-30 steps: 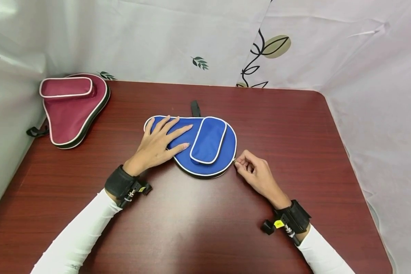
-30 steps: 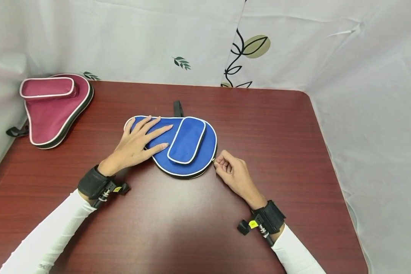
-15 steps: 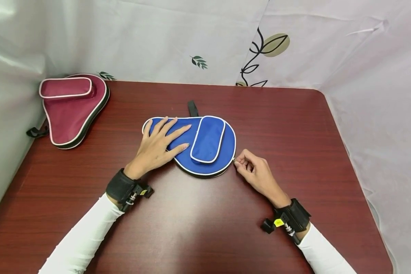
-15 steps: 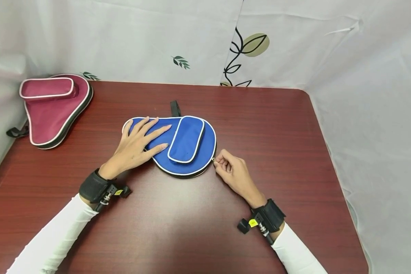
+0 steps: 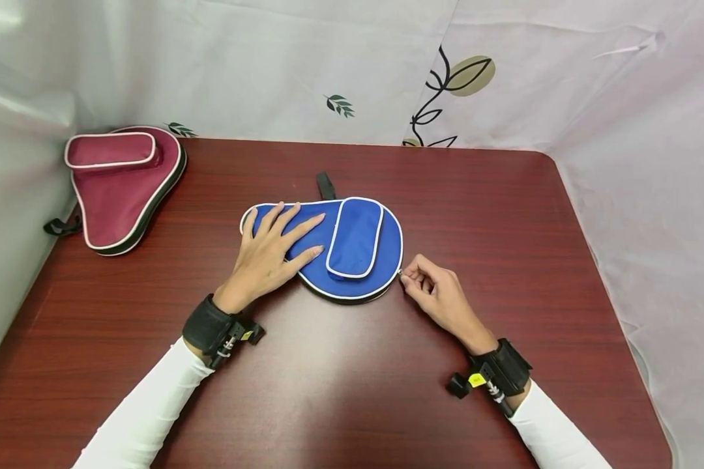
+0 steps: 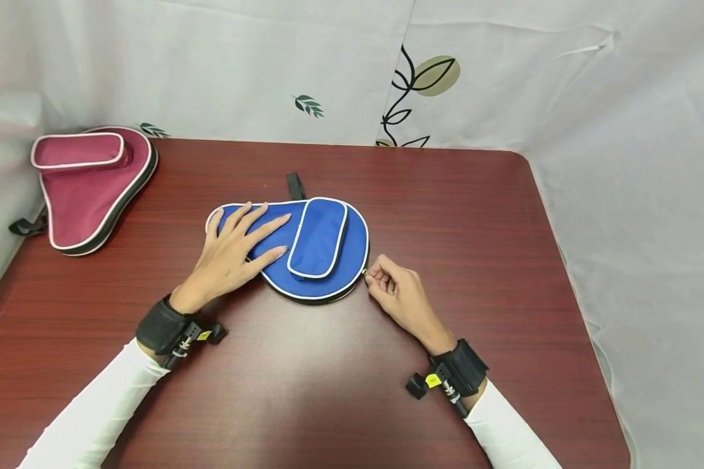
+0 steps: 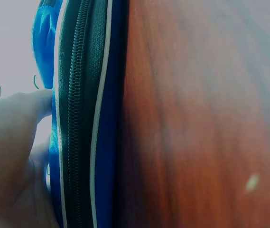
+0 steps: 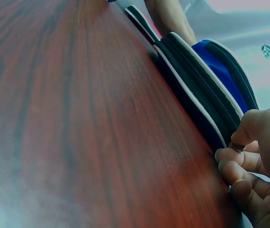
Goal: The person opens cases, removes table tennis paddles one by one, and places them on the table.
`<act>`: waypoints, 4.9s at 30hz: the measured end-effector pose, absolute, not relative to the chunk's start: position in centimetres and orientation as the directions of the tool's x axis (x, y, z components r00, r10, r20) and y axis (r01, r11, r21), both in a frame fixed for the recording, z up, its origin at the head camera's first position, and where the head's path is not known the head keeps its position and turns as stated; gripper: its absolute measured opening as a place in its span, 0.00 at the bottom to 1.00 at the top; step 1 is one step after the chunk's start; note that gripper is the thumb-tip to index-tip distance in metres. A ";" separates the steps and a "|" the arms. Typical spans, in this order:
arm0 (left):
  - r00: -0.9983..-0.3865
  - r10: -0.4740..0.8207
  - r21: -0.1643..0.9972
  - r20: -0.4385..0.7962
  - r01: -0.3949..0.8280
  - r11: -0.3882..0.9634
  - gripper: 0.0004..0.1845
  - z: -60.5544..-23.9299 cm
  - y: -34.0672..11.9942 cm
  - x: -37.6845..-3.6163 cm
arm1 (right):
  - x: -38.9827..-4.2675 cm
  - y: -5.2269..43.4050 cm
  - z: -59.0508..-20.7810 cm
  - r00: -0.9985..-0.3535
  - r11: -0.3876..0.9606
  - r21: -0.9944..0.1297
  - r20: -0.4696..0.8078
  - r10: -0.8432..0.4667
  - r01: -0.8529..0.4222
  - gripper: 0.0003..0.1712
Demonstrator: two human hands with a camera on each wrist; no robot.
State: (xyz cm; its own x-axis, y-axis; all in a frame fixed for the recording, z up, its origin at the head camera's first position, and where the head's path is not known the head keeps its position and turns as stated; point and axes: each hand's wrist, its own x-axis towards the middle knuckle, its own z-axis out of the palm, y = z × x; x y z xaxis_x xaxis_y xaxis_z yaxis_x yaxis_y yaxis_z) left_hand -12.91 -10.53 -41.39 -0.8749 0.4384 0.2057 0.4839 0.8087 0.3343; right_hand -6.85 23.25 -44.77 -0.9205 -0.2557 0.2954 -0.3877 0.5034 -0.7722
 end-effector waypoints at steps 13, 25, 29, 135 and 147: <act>-0.891 0.392 0.317 0.231 0.450 0.835 0.32 -41.5 -10.2 -12.1 | -6.8 23.1 -44.6 -0.916 0.504 -0.766 0.305 -0.262 -0.399 0.07; -0.908 0.380 0.287 0.179 0.417 0.862 0.34 -40.9 -10.0 -11.2 | -6.7 23.0 -44.6 -0.922 0.510 -0.769 0.301 -0.245 -0.386 0.07; -0.830 0.550 0.293 0.093 0.550 0.782 0.35 -39.6 -11.1 -12.5 | -6.6 23.0 -44.6 -0.928 0.518 -0.770 0.290 -0.233 -0.371 0.06; -0.691 0.685 0.364 0.231 0.715 0.597 0.30 -37.9 -12.9 -13.4 | -7.2 23.4 -45.1 -0.931 0.508 -0.781 0.277 -0.238 -0.362 0.05; -0.635 0.768 0.554 0.088 0.672 0.492 0.35 -40.6 -14.9 -14.8 | -7.3 23.4 -45.0 -0.924 0.486 -0.788 0.296 -0.241 -0.379 0.06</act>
State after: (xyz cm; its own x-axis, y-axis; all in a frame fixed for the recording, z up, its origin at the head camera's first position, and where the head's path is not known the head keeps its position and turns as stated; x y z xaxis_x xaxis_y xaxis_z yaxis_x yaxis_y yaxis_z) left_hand -14.83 -14.86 -40.63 -0.6349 0.7676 0.0879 0.6715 0.4920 0.5541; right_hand -7.31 23.41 -45.04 -0.9244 -0.2413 0.2955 -0.3787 0.4861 -0.7876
